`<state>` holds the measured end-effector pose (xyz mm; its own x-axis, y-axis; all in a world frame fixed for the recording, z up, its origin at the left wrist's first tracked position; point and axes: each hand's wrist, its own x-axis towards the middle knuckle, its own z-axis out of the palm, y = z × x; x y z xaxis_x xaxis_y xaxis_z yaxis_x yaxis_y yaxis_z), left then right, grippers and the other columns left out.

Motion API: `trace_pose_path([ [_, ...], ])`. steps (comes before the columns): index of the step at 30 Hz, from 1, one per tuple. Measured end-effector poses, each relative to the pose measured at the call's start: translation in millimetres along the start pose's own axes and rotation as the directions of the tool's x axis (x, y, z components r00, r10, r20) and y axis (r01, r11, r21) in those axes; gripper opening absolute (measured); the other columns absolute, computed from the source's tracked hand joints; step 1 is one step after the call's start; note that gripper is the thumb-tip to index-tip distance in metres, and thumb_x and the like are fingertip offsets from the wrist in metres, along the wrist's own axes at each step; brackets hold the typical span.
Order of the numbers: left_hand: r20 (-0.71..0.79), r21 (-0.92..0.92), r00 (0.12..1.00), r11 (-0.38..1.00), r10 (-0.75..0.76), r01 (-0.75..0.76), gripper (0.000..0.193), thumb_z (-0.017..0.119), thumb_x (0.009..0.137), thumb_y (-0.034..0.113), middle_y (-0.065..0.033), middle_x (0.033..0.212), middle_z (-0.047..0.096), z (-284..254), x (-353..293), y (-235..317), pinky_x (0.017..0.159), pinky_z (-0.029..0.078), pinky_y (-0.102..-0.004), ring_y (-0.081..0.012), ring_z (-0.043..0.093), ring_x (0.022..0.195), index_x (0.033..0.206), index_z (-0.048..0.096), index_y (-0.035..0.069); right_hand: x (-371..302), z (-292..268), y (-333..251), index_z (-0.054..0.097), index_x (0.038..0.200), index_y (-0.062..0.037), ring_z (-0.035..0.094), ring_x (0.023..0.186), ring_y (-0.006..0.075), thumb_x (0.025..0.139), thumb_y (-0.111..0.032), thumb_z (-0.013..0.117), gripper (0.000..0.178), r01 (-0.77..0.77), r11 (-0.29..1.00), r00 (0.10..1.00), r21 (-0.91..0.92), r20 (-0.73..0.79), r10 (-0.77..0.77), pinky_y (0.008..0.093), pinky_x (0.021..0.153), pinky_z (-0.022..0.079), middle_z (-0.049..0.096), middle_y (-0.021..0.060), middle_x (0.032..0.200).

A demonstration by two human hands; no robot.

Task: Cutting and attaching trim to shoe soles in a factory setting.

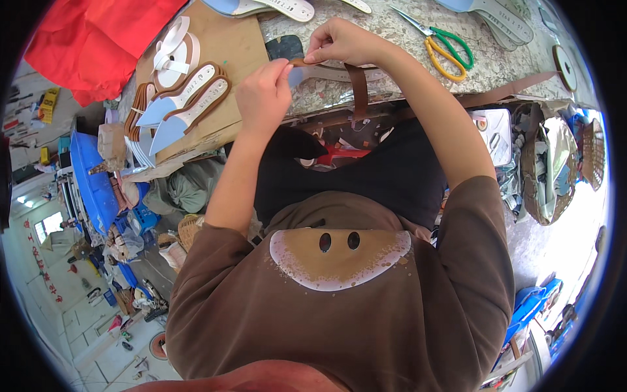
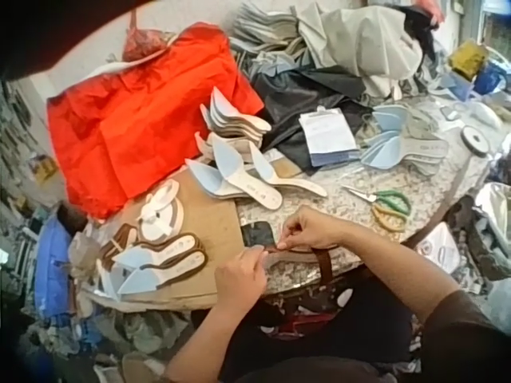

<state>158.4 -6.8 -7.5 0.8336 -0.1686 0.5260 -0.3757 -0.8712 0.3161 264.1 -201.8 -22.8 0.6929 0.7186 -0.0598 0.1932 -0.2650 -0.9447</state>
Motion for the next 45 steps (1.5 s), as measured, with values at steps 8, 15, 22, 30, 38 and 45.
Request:
trace_pose_path([
  [8, 0.385, -0.058, 0.922, 0.996, -0.035, 0.063, 0.012, 0.064, 0.079, 0.015, -0.0157, 0.074, 0.066, -6, 45, -10, 0.065, 0.051, -0.0468, -0.0359, 0.064, 0.072, 0.076, 0.067, 0.004, -10, 35, -54, 0.067, 0.078, -0.003, 0.066, 0.08, 0.0335, 0.079, -0.016, 0.069, 0.013, -0.141, 0.71, 0.957, -0.69, -0.278, -0.08, 0.0419, 0.066, 0.052, 0.068, 0.0133, 0.082],
  [15, 0.531, -0.196, 0.847, 0.976, 0.026, 0.093, 0.014, 0.065, 0.077, 0.013, -0.0173, 0.08, 0.068, -2, 55, -19, 0.07, 0.052, -0.0421, -0.0343, 0.066, 0.076, 0.086, 0.071, 0.004, -21, 46, -57, 0.071, 0.081, -0.0036, 0.07, 0.081, 0.0326, 0.072, -0.01, 0.069, 0.011, -0.224, 0.511, 0.947, -0.83, -0.309, -0.088, 0.042, 0.068, 0.056, 0.069, 0.0147, 0.083],
  [22, 0.675, -0.276, 0.703, 0.96, 0.222, -0.039, 0.014, 0.067, 0.076, 0.008, -0.0168, 0.084, 0.07, 8, 85, -18, 0.074, 0.053, -0.0413, -0.0328, 0.067, 0.083, 0.088, 0.074, 0.006, -26, 51, -45, 0.07, 0.088, -0.0045, 0.069, 0.084, 0.031, 0.073, -0.007, 0.069, 0.015, -0.258, 0.446, 0.947, -0.857, -0.316, -0.06, 0.0407, 0.069, 0.056, 0.066, 0.0145, 0.092],
  [30, 0.642, -0.006, 0.694, 0.907, 0.326, -0.421, 0.007, 0.069, 0.071, 0.007, -0.014, 0.076, 0.067, 13, 60, 10, 0.071, 0.054, -0.0429, -0.0334, 0.068, 0.08, 0.077, 0.07, 0.008, -67, 19, -29, 0.057, 0.084, -0.0049, 0.065, 0.077, 0.03, 0.084, -0.012, 0.062, 0.009, -0.081, 0.42, 0.969, -0.904, -0.171, -0.18, 0.0421, 0.064, 0.052, 0.059, 0.0089, 0.087],
  [38, 0.449, -0.132, 0.83, 0.944, 0.33, -0.304, 0.012, 0.067, 0.066, 0.007, -0.0107, 0.073, 0.067, 32, 45, 6, 0.07, 0.052, -0.0428, -0.0321, 0.066, 0.076, 0.077, 0.07, 0.011, -83, 1, -20, 0.055, 0.085, -0.0041, 0.063, 0.074, 0.0305, 0.086, -0.017, 0.063, 0.015, 0.022, 0.423, 0.963, -0.906, -0.094, -0.252, 0.0412, 0.061, 0.051, 0.057, 0.0087, 0.085],
  [45, 0.422, -0.189, 0.803, 0.908, 0.42, -0.375, 0.018, 0.065, 0.084, 0.027, -0.0113, 0.077, 0.067, 27, 57, 30, 0.07, 0.05, -0.0441, -0.0314, 0.066, 0.077, 0.085, 0.071, 0.01, -107, -20, -1, 0.055, 0.085, -0.0048, 0.061, 0.07, 0.0305, 0.084, -0.017, 0.067, 0.018, 0.119, 0.532, 0.907, -0.838, -0.127, -0.402, 0.0422, 0.059, 0.047, 0.056, 0.0082, 0.085],
])
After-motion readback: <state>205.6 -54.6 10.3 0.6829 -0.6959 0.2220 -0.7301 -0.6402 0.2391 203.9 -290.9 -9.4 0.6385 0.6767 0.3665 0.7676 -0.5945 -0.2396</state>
